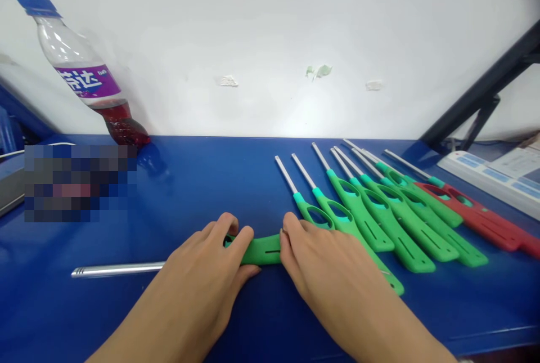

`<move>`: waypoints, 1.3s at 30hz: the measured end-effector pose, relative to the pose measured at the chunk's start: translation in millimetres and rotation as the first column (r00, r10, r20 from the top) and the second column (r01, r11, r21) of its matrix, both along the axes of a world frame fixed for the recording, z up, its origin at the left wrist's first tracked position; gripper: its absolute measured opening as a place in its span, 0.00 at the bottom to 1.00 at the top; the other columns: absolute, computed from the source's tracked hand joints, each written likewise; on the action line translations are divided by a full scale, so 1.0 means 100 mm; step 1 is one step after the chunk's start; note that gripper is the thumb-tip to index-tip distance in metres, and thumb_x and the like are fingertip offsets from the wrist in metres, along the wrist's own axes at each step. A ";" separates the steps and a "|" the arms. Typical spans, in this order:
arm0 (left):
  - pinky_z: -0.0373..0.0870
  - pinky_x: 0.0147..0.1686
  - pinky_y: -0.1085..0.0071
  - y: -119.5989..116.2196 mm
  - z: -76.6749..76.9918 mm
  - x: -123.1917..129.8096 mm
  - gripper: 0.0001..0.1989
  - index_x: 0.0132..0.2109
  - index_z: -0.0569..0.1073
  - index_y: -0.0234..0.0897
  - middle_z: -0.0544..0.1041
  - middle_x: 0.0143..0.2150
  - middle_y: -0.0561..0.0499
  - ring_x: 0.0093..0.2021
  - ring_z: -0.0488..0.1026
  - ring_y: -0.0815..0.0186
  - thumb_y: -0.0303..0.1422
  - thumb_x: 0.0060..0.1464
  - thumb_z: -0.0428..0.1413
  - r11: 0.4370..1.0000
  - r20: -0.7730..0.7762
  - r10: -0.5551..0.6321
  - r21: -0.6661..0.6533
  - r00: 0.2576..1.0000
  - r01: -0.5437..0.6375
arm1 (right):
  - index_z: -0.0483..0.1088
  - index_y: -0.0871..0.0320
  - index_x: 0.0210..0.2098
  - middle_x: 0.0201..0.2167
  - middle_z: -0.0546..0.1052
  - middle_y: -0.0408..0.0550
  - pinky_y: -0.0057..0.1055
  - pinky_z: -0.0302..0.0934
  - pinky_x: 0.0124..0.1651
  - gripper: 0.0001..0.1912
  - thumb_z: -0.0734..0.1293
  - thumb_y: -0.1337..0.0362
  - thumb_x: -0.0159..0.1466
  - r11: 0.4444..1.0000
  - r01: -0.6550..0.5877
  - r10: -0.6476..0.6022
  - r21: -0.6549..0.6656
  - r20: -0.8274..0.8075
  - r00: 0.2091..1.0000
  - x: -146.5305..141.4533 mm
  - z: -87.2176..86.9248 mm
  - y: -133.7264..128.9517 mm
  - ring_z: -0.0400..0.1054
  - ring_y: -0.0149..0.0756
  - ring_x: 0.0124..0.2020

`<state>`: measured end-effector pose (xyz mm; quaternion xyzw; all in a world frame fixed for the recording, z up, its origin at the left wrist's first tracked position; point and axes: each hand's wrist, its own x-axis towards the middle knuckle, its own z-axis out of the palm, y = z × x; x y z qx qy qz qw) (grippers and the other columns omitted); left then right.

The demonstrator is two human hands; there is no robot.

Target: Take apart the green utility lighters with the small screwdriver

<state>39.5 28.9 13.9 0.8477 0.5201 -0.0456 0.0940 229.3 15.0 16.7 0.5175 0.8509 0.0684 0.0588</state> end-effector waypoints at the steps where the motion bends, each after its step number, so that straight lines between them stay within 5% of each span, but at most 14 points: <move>1: 0.80 0.53 0.42 0.00 0.00 0.00 0.13 0.57 0.77 0.42 0.76 0.57 0.41 0.52 0.79 0.48 0.28 0.69 0.56 1.000 0.004 -0.001 0.000 1.000 0.001 | 0.74 0.57 0.43 0.33 0.82 0.50 0.36 0.36 0.20 0.12 0.69 0.78 0.63 0.999 0.023 -0.022 0.022 -0.034 0.999 0.00 -0.01 0.00 0.76 0.41 0.23; 3: 0.80 0.52 0.42 0.00 -0.01 0.00 0.12 0.57 0.78 0.41 0.76 0.56 0.41 0.51 0.80 0.48 0.29 0.70 0.56 1.000 0.009 -0.007 -0.001 1.000 0.007 | 0.73 0.56 0.41 0.27 0.80 0.46 0.36 0.36 0.21 0.05 0.67 0.72 0.71 0.994 0.094 -0.088 0.051 -0.114 0.990 0.00 -0.04 0.01 0.76 0.42 0.21; 6: 0.81 0.51 0.42 0.01 -0.01 -0.01 0.12 0.56 0.78 0.42 0.76 0.56 0.41 0.51 0.80 0.47 0.28 0.69 0.57 1.000 0.015 -0.010 0.013 1.000 0.010 | 0.69 0.54 0.38 0.23 0.78 0.44 0.35 0.35 0.21 0.10 0.63 0.64 0.77 0.982 0.180 -0.168 0.049 -0.189 0.967 -0.01 -0.07 0.04 0.75 0.45 0.20; 12: 0.82 0.50 0.42 0.01 -0.03 -0.02 0.12 0.56 0.78 0.42 0.77 0.56 0.41 0.50 0.81 0.47 0.29 0.68 0.58 0.998 0.035 -0.029 0.056 0.999 0.027 | 0.66 0.51 0.34 0.22 0.77 0.41 0.34 0.33 0.22 0.11 0.65 0.68 0.74 0.976 0.220 -0.215 0.007 -0.187 0.959 -0.05 -0.08 0.07 0.74 0.44 0.18; 22: 0.81 0.51 0.42 0.00 -0.03 0.00 0.12 0.56 0.78 0.42 0.77 0.56 0.41 0.50 0.81 0.47 0.28 0.68 0.56 0.998 0.014 -0.024 0.061 1.000 0.023 | 0.68 0.51 0.39 0.26 0.76 0.40 0.36 0.35 0.23 0.13 0.68 0.77 0.66 0.989 0.151 -0.148 0.004 -0.185 0.972 -0.01 -0.08 0.06 0.73 0.44 0.20; 33: 0.82 0.51 0.43 0.00 0.00 0.01 0.12 0.56 0.78 0.42 0.77 0.56 0.42 0.50 0.80 0.48 0.29 0.68 0.57 0.999 0.020 -0.015 0.049 1.000 0.014 | 0.67 0.51 0.38 0.27 0.76 0.40 0.36 0.36 0.23 0.10 0.66 0.74 0.71 0.994 0.112 -0.112 -0.013 -0.205 0.972 0.03 -0.07 0.06 0.72 0.44 0.21; 39: 0.80 0.52 0.41 0.00 0.03 0.03 0.11 0.56 0.78 0.41 0.76 0.56 0.41 0.51 0.79 0.47 0.28 0.69 0.56 1.000 0.014 0.010 0.002 1.000 -0.010 | 0.65 0.52 0.34 0.23 0.73 0.40 0.36 0.42 0.23 0.13 0.63 0.65 0.78 0.990 0.089 -0.033 0.112 -0.427 0.904 0.09 -0.02 0.05 0.68 0.39 0.20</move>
